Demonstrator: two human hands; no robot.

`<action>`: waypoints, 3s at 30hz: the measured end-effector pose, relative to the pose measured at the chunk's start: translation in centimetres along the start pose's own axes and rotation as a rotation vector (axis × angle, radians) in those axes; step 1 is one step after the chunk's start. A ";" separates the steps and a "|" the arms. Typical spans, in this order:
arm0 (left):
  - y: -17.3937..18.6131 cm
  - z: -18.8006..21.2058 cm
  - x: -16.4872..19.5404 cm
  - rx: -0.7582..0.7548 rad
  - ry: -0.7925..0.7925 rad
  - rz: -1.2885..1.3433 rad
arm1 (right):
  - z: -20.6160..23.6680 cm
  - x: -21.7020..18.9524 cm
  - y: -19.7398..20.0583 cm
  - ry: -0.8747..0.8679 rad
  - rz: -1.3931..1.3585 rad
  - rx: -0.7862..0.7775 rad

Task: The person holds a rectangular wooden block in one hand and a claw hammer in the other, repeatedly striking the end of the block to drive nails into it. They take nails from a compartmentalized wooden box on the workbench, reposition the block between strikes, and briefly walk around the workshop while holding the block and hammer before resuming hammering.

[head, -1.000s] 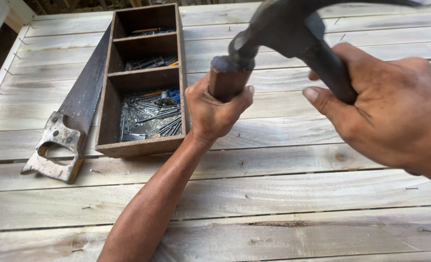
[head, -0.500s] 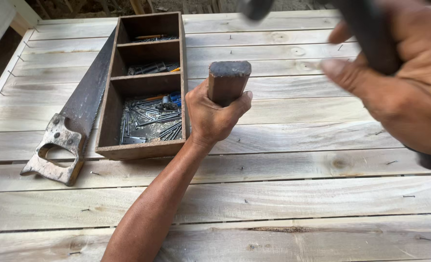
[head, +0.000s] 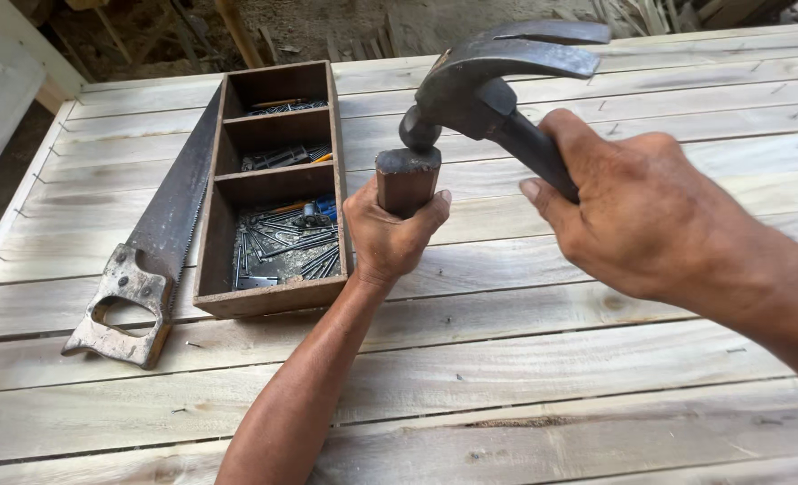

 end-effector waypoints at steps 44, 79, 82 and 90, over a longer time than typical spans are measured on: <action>0.8 0.3 -2.4 -0.022 0.055 -0.022 | -3.8 1.4 -6.1 -0.121 -0.460 -0.146; 1.2 0.5 -3.3 0.025 0.071 0.202 | -6.3 -2.3 -8.8 0.179 -0.410 -0.010; 1.3 0.4 -3.6 0.032 0.123 0.281 | -7.4 -1.9 -14.6 0.083 -0.211 -0.194; 1.5 0.3 -3.0 0.040 0.112 0.338 | -6.6 -0.4 -16.7 0.111 -0.228 -0.253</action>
Point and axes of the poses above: each hand's wrist, its own z-axis away from the middle knuckle, its own y-axis out of the back of the hand, x = y × z, the point moved 10 cm from there along -z, towards the middle knuckle, and after that the axes turned 7 degrees about -y, right-handed, at the moved point
